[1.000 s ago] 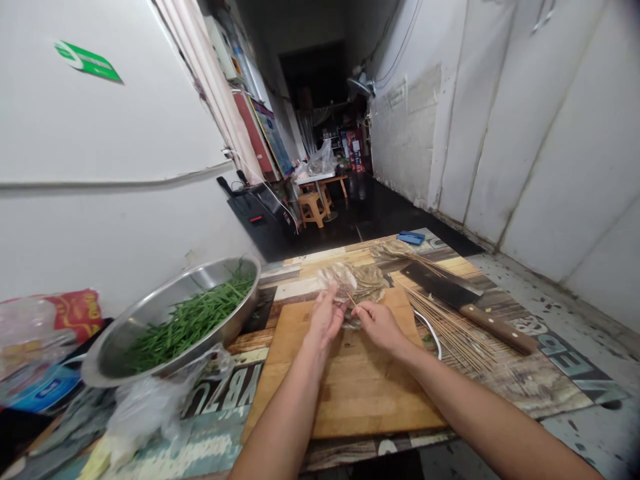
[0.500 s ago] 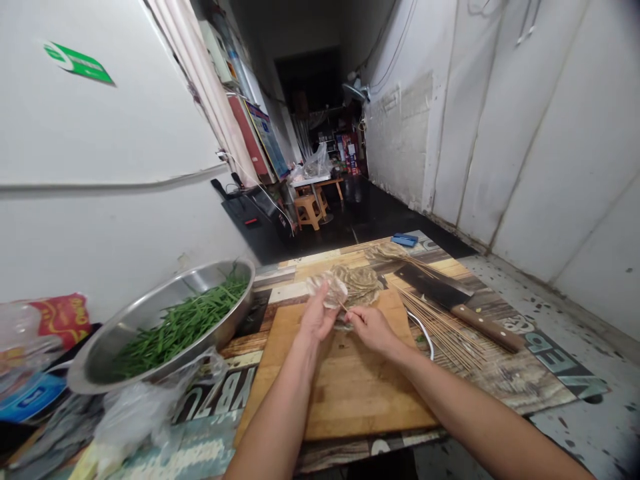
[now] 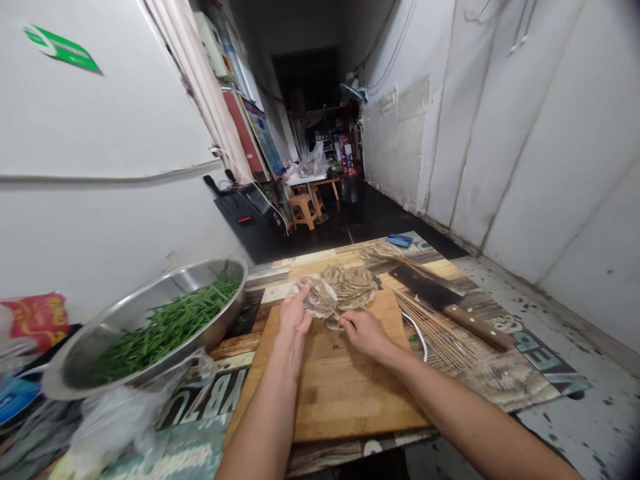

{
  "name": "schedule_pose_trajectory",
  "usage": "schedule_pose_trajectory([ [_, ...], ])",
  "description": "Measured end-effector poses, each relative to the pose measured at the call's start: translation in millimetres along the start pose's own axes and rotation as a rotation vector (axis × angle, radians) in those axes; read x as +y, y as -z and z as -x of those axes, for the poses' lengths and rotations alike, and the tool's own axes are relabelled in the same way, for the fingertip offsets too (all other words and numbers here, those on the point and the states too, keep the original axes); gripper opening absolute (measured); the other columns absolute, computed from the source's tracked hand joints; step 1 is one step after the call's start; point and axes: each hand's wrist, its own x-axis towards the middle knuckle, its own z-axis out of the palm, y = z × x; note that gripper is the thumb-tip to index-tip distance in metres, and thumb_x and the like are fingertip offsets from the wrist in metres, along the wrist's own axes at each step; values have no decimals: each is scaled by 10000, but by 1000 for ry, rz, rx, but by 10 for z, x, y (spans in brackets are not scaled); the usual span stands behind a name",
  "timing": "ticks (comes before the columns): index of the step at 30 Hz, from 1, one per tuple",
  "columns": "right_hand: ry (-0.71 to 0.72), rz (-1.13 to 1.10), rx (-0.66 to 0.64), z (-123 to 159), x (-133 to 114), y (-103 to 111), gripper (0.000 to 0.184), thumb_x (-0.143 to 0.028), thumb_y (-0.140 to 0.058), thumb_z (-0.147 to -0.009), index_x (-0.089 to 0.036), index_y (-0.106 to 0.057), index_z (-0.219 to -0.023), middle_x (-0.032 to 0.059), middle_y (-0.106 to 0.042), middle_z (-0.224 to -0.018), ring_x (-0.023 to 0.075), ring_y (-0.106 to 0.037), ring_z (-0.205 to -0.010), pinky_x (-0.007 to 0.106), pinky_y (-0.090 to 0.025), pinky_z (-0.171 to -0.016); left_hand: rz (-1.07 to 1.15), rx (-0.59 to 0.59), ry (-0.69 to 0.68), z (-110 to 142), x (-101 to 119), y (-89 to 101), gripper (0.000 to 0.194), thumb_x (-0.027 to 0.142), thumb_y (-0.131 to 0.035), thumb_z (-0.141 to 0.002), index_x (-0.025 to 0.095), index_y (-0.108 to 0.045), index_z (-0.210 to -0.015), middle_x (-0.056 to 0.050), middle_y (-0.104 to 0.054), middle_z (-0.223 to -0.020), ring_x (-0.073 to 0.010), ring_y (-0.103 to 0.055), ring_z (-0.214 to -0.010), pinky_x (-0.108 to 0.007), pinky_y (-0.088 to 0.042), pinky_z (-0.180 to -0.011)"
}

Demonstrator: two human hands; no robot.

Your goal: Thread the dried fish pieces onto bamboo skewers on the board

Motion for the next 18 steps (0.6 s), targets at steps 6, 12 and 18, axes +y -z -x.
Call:
schedule_pose_trajectory([
  [6,-52,160,-25,57,-75,60,292,-275,-408,-882,-207,-687,-832,55,-715,-835,169,-616,-761,239,-317,-601,10,51,6,12,-9,-30,100,40,-609,-743,110,-613,-814,-16,-678,-697,-116,-642,-603,-261,-529,-696],
  [12,-82,313,154,-65,55,446,311,-287,-356,-929,-212,-636,-1041,66,-709,-910,168,-629,-806,237,-365,-666,-16,6,94,125,34,-68,196,298,-466,-892,125,-558,-905,-115,-684,-844,-174,-675,-787,-302,-540,-737],
  [18,-332,585,229,-570,602,1103,379,-278,-303,-940,-173,-659,-1018,127,-662,-1043,219,-605,-941,273,-396,-724,-241,103,-72,143,-132,-53,195,132,-567,-776,138,-554,-971,-58,-676,-769,-106,-643,-650,-193,-494,-602],
])
